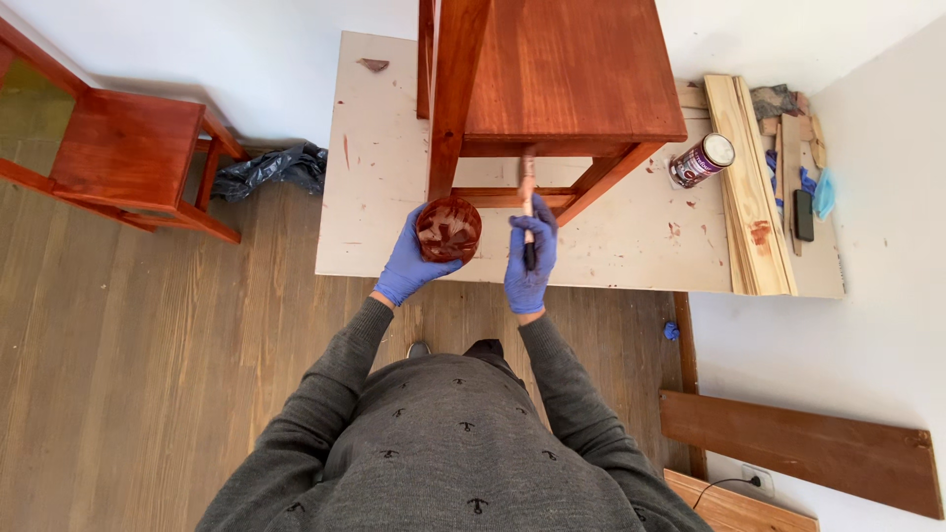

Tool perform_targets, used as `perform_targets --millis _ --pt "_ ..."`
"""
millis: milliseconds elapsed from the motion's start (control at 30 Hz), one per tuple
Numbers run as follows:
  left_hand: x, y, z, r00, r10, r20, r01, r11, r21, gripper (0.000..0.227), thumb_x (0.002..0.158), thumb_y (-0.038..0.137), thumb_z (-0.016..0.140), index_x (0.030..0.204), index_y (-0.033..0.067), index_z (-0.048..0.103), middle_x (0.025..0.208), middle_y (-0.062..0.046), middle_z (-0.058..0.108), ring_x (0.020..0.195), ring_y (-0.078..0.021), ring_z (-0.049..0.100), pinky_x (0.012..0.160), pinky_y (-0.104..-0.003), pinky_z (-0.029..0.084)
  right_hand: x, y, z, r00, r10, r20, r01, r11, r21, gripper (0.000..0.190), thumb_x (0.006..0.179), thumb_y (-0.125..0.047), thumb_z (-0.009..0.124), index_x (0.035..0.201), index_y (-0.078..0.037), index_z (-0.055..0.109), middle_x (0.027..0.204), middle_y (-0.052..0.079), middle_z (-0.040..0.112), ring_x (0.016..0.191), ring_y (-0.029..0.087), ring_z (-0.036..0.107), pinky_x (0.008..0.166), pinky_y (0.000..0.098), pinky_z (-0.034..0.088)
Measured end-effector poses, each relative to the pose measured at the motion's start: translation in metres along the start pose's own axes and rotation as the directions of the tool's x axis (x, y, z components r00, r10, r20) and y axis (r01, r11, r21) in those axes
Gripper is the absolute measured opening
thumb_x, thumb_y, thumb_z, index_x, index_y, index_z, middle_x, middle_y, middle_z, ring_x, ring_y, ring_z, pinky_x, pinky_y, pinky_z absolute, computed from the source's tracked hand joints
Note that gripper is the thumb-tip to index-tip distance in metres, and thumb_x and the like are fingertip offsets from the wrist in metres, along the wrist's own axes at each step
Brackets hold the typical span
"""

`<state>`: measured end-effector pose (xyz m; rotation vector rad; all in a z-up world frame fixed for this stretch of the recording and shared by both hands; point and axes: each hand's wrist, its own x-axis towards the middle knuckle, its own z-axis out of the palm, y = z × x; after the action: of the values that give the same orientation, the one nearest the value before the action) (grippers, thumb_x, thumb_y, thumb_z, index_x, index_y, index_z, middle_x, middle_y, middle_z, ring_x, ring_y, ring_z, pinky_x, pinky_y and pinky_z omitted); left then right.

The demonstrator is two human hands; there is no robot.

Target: The person stains a wooden chair by dipping a brush into a container and applying the liquid to the back and legs of the chair.

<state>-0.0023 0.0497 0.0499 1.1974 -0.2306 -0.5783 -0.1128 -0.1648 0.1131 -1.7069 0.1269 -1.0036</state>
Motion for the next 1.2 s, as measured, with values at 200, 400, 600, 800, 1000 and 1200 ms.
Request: perform_targets --millis 200,400,600,800,1000,1200 --pt "-0.014 -0.036 -0.022 0.997 0.071 -0.019 -0.07 0.996 0.052 0.124 0.063 0.015 0.121 0.168 0.0087 0.054 0.17 -0.025 0.071 0.158 -0.0404 0.068 0.143 -0.059 0.05 -0.011 -0.034 0.01 0.989 0.067 0.133 -0.086 0.986 0.143 0.007 0.119 0.003 0.081 0.121 -0.004 0.081 0.16 0.028 0.076 0.156 0.044 0.072 0.131 0.0611 0.056" --pt "-0.019 -0.06 -0.023 0.985 0.154 -0.072 -0.143 0.98 0.137 0.132 0.062 0.019 0.125 0.17 0.0111 0.049 0.17 -0.02 0.07 0.161 -0.0355 0.065 0.148 -0.056 0.045 0.008 0.008 -0.023 0.996 0.005 0.089 -0.013 0.996 0.089 0.008 0.12 0.004 0.081 0.121 -0.004 0.08 0.162 0.029 0.074 0.154 0.045 0.072 0.122 0.0631 0.064" --pt "-0.024 -0.063 -0.037 0.97 0.235 -0.059 -0.21 0.938 0.277 0.129 0.065 0.025 0.126 0.168 0.0103 0.051 0.164 -0.019 0.072 0.16 -0.0351 0.067 0.148 -0.055 0.046 -0.007 0.01 -0.045 0.996 0.058 -0.068 -0.042 0.977 0.211 0.003 0.127 0.0 0.07 0.128 -0.002 0.071 0.175 0.031 0.061 0.155 0.038 0.07 0.122 0.0556 0.07" --pt "-0.034 -0.036 -0.028 0.994 0.111 -0.025 -0.105 0.98 0.172 0.127 0.067 0.027 0.124 0.169 0.0074 0.052 0.17 -0.021 0.071 0.163 -0.0354 0.065 0.152 -0.056 0.038 -0.013 -0.001 0.008 0.992 0.094 0.083 -0.111 0.966 0.233 0.006 0.117 0.007 0.077 0.122 0.003 0.078 0.156 0.032 0.07 0.153 0.047 0.072 0.113 0.0611 0.073" --pt "-0.062 0.031 -0.017 0.99 -0.064 0.122 0.051 0.993 0.106 0.104 0.085 0.051 0.101 0.169 0.0094 0.057 0.178 -0.018 0.068 0.167 -0.0337 0.06 0.155 -0.059 0.027 0.001 0.036 -0.017 1.0 0.018 0.022 -0.02 0.992 0.125 0.015 0.123 0.005 0.077 0.122 -0.009 0.082 0.166 0.021 0.072 0.158 0.032 0.068 0.12 0.0544 0.066" --pt "-0.036 -0.07 -0.042 0.969 0.216 -0.12 -0.191 0.963 0.192 0.139 0.062 0.019 0.128 0.176 0.0148 0.049 0.175 -0.015 0.066 0.166 -0.0328 0.063 0.15 -0.054 0.045 0.008 0.038 -0.062 0.962 0.004 -0.273 0.002 1.0 0.021 0.006 0.124 0.005 0.074 0.122 0.0 0.072 0.161 0.029 0.069 0.151 0.038 0.071 0.119 0.0492 0.069"
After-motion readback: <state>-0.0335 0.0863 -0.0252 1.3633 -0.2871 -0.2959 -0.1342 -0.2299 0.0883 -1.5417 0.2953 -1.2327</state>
